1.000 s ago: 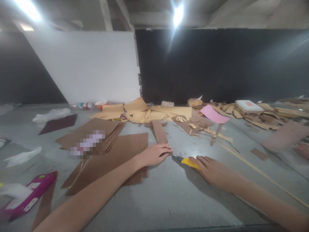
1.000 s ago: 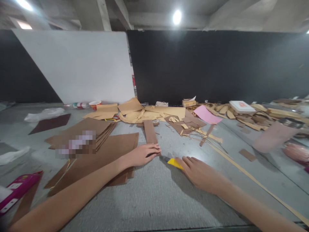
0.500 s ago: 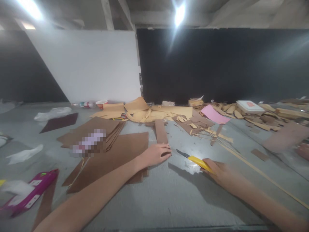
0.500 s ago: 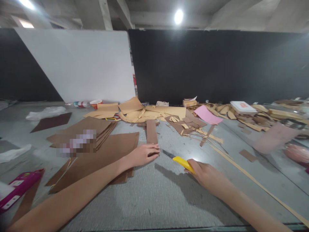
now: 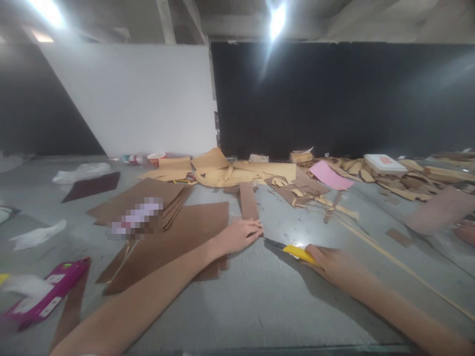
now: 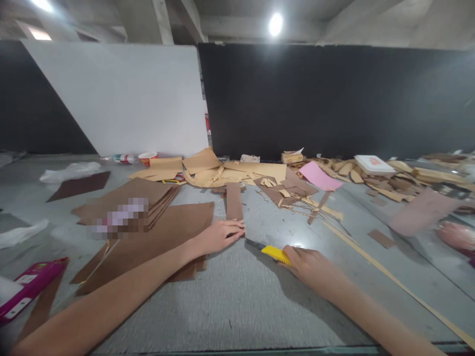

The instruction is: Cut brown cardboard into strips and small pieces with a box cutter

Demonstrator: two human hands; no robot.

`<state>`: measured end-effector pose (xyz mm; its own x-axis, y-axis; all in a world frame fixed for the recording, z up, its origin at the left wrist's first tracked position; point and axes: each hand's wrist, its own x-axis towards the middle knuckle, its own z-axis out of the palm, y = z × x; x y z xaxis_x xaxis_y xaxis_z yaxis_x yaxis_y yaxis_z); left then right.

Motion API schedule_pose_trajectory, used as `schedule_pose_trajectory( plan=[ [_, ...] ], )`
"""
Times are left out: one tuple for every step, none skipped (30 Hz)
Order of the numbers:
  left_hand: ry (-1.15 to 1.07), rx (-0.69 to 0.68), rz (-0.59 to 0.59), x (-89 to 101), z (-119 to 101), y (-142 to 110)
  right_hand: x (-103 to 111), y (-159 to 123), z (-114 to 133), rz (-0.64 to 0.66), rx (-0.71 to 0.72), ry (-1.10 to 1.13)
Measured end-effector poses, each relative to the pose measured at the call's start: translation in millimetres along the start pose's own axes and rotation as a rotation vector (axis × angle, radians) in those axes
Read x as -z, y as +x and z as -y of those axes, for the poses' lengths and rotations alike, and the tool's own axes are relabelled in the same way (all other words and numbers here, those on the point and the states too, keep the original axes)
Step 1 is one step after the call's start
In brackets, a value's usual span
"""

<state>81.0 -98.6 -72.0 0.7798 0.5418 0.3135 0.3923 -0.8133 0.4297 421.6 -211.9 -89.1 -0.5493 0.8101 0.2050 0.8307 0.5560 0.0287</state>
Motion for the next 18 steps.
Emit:
schedule_pose_trajectory(
  plan=[
    [-0.007, 0.000, -0.007, -0.2, 0.3, 0.2, -1.2, 1.5, 0.4, -0.002, 0.007, -0.011],
    [-0.013, 0.001, -0.014, -0.6, 0.8, 0.3, -2.4, 3.1, 0.9, -0.003, 0.012, -0.022],
    [-0.019, 0.002, -0.020, -1.1, 1.5, 0.4, -3.6, 4.9, 1.4, -0.004, 0.015, -0.029],
    [-0.025, 0.003, -0.023, -1.8, 2.3, 0.4, -4.6, 6.8, 2.0, -0.002, 0.016, -0.033],
    [-0.032, 0.005, -0.024, -2.4, 3.1, 0.4, -5.3, 8.7, 2.6, -0.003, 0.016, -0.034],
    [-0.039, 0.005, -0.026, -3.1, 4.0, 0.2, -5.7, 10.4, 3.2, -0.004, 0.017, -0.032],
    [-0.045, 0.006, -0.031, -3.8, 4.8, 0.0, -5.7, 12.0, 3.7, -0.005, 0.020, -0.028],
    [-0.050, 0.005, -0.037, -4.3, 5.4, -0.2, -5.3, 13.2, 4.3, -0.006, 0.023, -0.020],
    [-0.053, 0.005, -0.043, -4.7, 5.9, -0.5, -4.4, 13.9, 4.8, -0.008, 0.027, -0.011],
    [-0.054, 0.004, -0.048, -4.9, 6.2, -0.8, -3.2, 14.1, 5.1, -0.010, 0.030, -0.003],
    [-0.055, 0.003, -0.051, -4.8, 6.2, -1.1, -1.7, 13.7, 5.2, -0.009, 0.033, 0.001],
    [-0.056, 0.003, -0.050, -4.4, 6.1, -1.3, 0.0, 12.7, 5.0, -0.007, 0.034, 0.002],
    [-0.057, 0.003, -0.045, -3.8, 5.8, -1.4, 1.6, 11.3, 4.6, -0.004, 0.033, -0.001],
    [-0.059, 0.003, -0.037, -3.0, 5.4, -1.4, 3.2, 9.4, 3.8, -0.001, 0.031, -0.006],
    [-0.063, 0.003, -0.029, -2.2, 5.1, -1.4, 4.5, 7.3, 2.8, 0.001, 0.029, -0.008],
    [-0.069, 0.004, -0.022, -1.4, 5.0, -1.3, 5.7, 5.2, 1.6, 0.001, 0.026, -0.005],
    [-0.077, 0.005, -0.017, -0.7, 5.1, -1.2, 6.7, 3.2, 0.3, -0.002, 0.026, 0.002],
    [-0.086, 0.007, -0.015, -0.1, 5.4, -1.0, 7.7, 1.5, -0.8, -0.005, 0.029, 0.010]
  ],
)
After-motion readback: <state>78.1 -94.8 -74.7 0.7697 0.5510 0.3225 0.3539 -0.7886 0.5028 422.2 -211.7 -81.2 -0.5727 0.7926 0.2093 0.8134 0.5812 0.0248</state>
